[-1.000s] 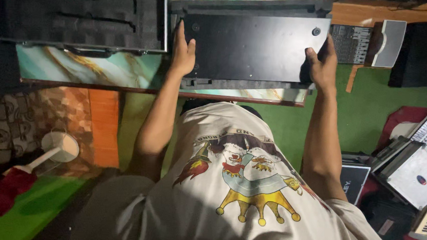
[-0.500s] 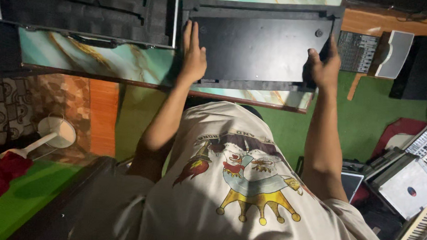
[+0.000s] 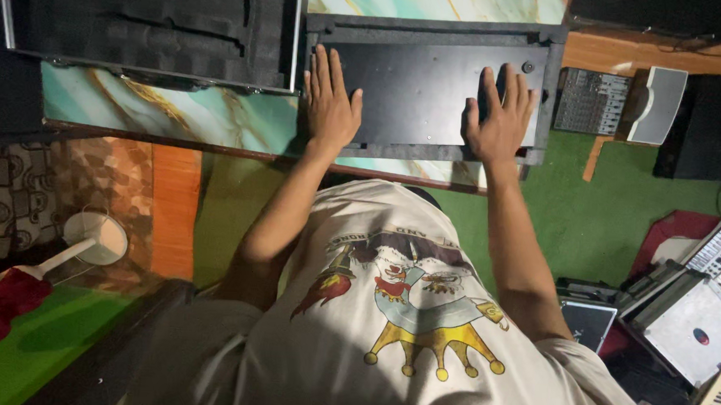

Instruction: The person opens a hard-shell equipment case, removes foam padding and internal layers, and then places a black electronic audio unit into the case.

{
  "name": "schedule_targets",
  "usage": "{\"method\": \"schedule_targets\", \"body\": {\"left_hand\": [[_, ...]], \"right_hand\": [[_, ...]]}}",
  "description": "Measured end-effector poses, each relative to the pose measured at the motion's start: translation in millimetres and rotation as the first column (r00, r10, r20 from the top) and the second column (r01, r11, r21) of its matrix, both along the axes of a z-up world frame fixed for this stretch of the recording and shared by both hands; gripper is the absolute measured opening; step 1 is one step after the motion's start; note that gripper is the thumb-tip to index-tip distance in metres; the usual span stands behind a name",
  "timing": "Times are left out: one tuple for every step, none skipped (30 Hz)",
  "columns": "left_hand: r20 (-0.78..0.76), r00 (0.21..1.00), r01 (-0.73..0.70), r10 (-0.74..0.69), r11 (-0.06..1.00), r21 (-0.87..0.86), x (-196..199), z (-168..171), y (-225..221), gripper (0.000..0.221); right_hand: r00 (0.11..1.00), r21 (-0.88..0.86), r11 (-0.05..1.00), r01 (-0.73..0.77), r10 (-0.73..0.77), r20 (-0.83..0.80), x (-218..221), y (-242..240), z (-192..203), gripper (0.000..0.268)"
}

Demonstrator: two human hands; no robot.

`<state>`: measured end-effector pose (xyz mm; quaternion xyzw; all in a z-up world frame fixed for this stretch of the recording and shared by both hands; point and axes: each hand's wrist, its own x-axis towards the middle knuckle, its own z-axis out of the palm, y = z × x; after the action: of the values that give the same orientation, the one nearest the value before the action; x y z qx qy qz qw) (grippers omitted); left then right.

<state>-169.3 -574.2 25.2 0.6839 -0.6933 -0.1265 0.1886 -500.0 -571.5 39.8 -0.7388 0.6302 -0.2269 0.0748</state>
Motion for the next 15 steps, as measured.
{"method": "schedule_targets", "body": {"left_hand": [[-0.009, 1.0, 0.004, -0.004, 1.0, 0.004, 2, 1, -1, 0.09], [-0.017, 1.0, 0.008, -0.008, 1.0, 0.008, 3, 2, -1, 0.089], [-0.027, 1.0, 0.015, -0.015, 1.0, 0.015, 4, 3, 0, 0.088], [-0.027, 1.0, 0.011, -0.011, 1.0, 0.015, 4, 3, 0, 0.088], [-0.027, 1.0, 0.011, -0.01, 1.0, 0.018, 4, 3, 0, 0.087], [-0.027, 1.0, 0.01, -0.009, 1.0, 0.02, 4, 3, 0, 0.086], [-0.019, 1.0, 0.009, -0.009, 1.0, 0.008, 4, 4, -1, 0.085], [-0.01, 1.0, 0.008, -0.008, 1.0, -0.005, 6, 4, -2, 0.085], [-0.004, 1.0, 0.008, -0.008, 1.0, -0.013, 6, 3, 0, 0.084], [0.004, 1.0, 0.008, -0.008, 1.0, -0.018, 6, 2, -2, 0.083], [0.01, 1.0, 0.01, -0.01, 1.0, -0.023, 6, 1, -4, 0.082], [0.015, 1.0, 0.013, -0.012, 1.0, -0.028, 6, 0, -5, 0.081], [0.021, 1.0, 0.007, -0.006, 1.0, -0.023, 5, -1, -5, 0.08], [0.027, 1.0, 0.001, 0.0, 1.0, -0.018, 5, -2, -6, 0.08], [0.035, 0.999, -0.009, 0.009, 1.0, -0.02, 5, -2, -9, 0.08]], "right_hand": [[0.999, 0.017, 1.0, 0.026, -0.025, -0.024, 5, 0, 4, 0.054], [0.998, 0.033, 0.998, 0.052, -0.05, -0.049, 9, -1, 8, 0.054], [0.997, 0.033, 0.998, 0.054, -0.053, -0.048, 12, 0, 12, 0.054], [0.997, 0.034, 0.998, 0.057, -0.055, -0.048, 13, 1, 14, 0.054], [0.997, 0.036, 0.997, 0.062, -0.061, -0.048, 13, 2, 16, 0.054], [0.997, 0.038, 0.997, 0.064, -0.062, -0.048, 13, 1, 17, 0.054], [0.997, 0.04, 0.997, 0.066, -0.064, -0.048, 13, 1, 17, 0.054], [0.997, 0.041, 0.997, 0.068, -0.066, -0.048, 14, 0, 17, 0.053], [0.997, 0.043, 0.997, 0.068, -0.066, -0.045, 13, 0, 16, 0.053], [0.997, 0.044, 0.997, 0.068, -0.066, -0.042, 13, 0, 15, 0.053], [0.997, 0.046, 0.996, 0.071, -0.069, -0.041, 13, 1, 14, 0.053], [0.996, 0.045, 0.996, 0.079, -0.077, -0.043, 13, 2, 13, 0.053], [0.995, 0.043, 0.995, 0.088, -0.086, -0.046, 14, 3, 11, 0.053], [0.994, 0.04, 0.995, 0.096, -0.094, -0.048, 14, 6, 11, 0.052], [0.994, 0.038, 0.995, 0.098, -0.096, -0.044, 15, 4, 10, 0.052]]}}
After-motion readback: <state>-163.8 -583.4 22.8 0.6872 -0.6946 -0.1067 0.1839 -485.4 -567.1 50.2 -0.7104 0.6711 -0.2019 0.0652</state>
